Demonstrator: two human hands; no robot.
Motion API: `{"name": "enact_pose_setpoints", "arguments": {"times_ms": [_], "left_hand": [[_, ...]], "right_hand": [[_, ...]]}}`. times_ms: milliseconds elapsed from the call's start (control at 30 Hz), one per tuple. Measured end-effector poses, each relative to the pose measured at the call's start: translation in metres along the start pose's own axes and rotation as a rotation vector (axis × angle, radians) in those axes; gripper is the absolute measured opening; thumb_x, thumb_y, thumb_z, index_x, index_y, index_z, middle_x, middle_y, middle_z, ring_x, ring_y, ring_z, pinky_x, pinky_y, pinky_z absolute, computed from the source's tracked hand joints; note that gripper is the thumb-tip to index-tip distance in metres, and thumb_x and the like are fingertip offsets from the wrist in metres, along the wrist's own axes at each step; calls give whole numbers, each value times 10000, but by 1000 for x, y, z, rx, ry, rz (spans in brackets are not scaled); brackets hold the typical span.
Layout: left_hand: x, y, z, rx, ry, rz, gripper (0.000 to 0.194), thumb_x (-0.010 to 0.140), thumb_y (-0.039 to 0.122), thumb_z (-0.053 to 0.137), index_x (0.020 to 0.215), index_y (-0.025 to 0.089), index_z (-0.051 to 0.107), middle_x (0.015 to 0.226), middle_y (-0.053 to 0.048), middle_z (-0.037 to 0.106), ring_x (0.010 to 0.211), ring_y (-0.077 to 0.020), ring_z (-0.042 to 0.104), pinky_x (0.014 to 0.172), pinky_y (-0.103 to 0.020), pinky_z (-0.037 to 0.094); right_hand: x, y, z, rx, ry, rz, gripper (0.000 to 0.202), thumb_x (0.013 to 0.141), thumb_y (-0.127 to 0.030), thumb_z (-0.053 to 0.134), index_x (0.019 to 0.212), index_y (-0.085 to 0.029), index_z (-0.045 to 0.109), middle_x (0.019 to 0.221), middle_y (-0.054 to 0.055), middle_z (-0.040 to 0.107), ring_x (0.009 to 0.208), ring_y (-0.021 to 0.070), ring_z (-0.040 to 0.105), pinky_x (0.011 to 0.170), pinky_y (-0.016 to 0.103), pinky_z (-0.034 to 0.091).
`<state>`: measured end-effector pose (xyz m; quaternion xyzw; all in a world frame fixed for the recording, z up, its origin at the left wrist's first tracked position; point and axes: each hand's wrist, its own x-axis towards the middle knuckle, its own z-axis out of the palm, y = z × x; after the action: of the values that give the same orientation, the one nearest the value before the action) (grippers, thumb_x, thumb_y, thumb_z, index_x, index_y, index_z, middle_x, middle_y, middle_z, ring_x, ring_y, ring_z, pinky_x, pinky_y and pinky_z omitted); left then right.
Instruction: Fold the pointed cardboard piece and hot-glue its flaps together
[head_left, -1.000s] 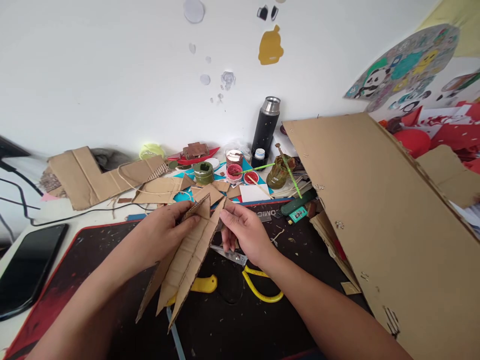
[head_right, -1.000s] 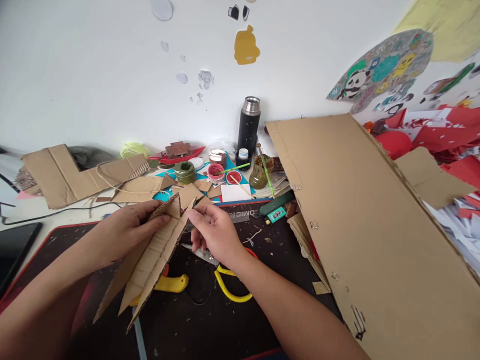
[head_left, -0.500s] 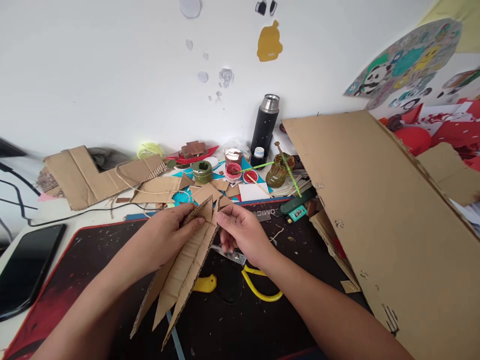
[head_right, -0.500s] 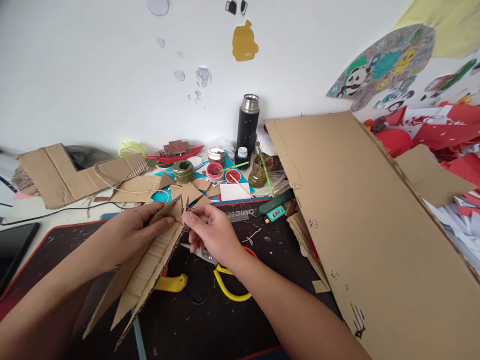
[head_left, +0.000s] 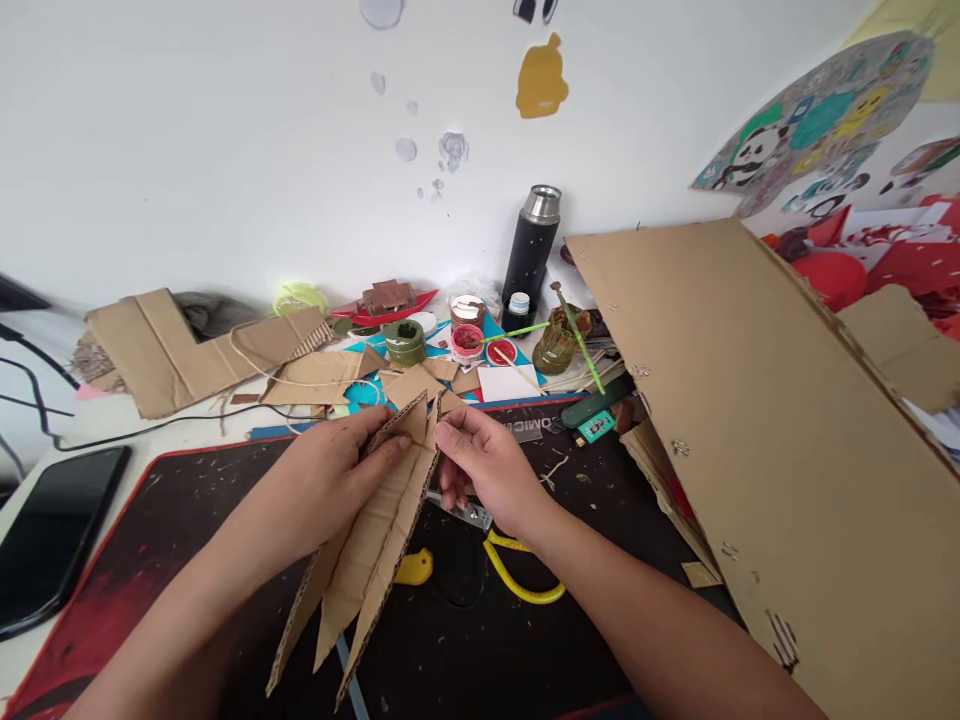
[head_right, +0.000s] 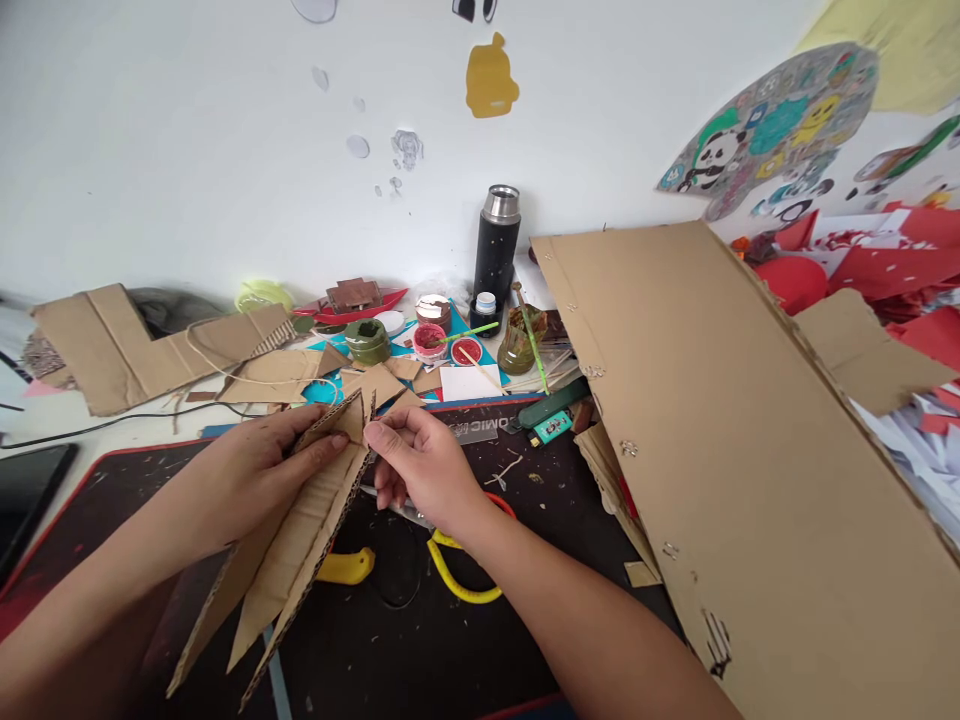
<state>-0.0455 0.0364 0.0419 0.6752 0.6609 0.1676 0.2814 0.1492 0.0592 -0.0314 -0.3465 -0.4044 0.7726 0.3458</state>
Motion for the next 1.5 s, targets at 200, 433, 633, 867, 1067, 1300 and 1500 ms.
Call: {"name": "enact_pose_setpoints", "arguments": {"times_ms": [200,433,633,867,1067,1300,1500], "left_hand": [[-4,7,-7,73,-12,-19,399,946,604,440,912,272,658,861,-93,781,793,-338,704,714,-419,469],[-9,13,-10,140,-14,-22,396,949,575,396,913,269,644,841,-91,770,782,-332,697,698,-404,432],[-10,15,-6,248,-10,-28,389,974,527,347,953,275,642,853,-87,775,782,-328,710,680,-390,415],[-10,20,-2,321,-60,-57,355,986,502,293,956,277,566,823,-86,752,760,-326,723,655,-380,399],[-10,20,-2,327,-62,-66,374,989,514,289,978,271,574,841,-95,757,769,-344,725,663,-393,403],[-9,19,1,329,-70,-55,395,997,495,289,1023,265,609,902,-112,786,831,-362,756,687,-403,424],[-8,19,2,332,-63,-55,386,986,495,298,1005,267,608,919,-116,794,829,-357,756,684,-402,429]], "right_hand": [[1,3,-1,23,-20,-12,584,826,-750,802,974,-235,568,558,-81,624,402,110,576,390,191,420],[-2,5,-1,25,-18,-5,543,867,-717,789,970,-229,575,567,-75,621,406,103,561,401,191,411],[-1,6,-2,15,-8,1,562,852,-734,799,955,-230,572,563,-75,616,405,106,558,403,197,406],[0,7,-2,27,-6,-4,555,859,-727,800,959,-236,561,555,-76,621,399,105,553,398,195,395],[0,7,0,14,-1,-1,576,844,-749,797,962,-240,556,549,-77,618,401,108,559,398,196,388],[0,7,0,12,9,9,602,820,-767,803,971,-241,552,551,-81,614,398,112,559,397,197,383],[0,8,-1,-2,12,4,594,833,-769,789,974,-242,554,558,-83,606,405,110,564,404,197,384]]}}
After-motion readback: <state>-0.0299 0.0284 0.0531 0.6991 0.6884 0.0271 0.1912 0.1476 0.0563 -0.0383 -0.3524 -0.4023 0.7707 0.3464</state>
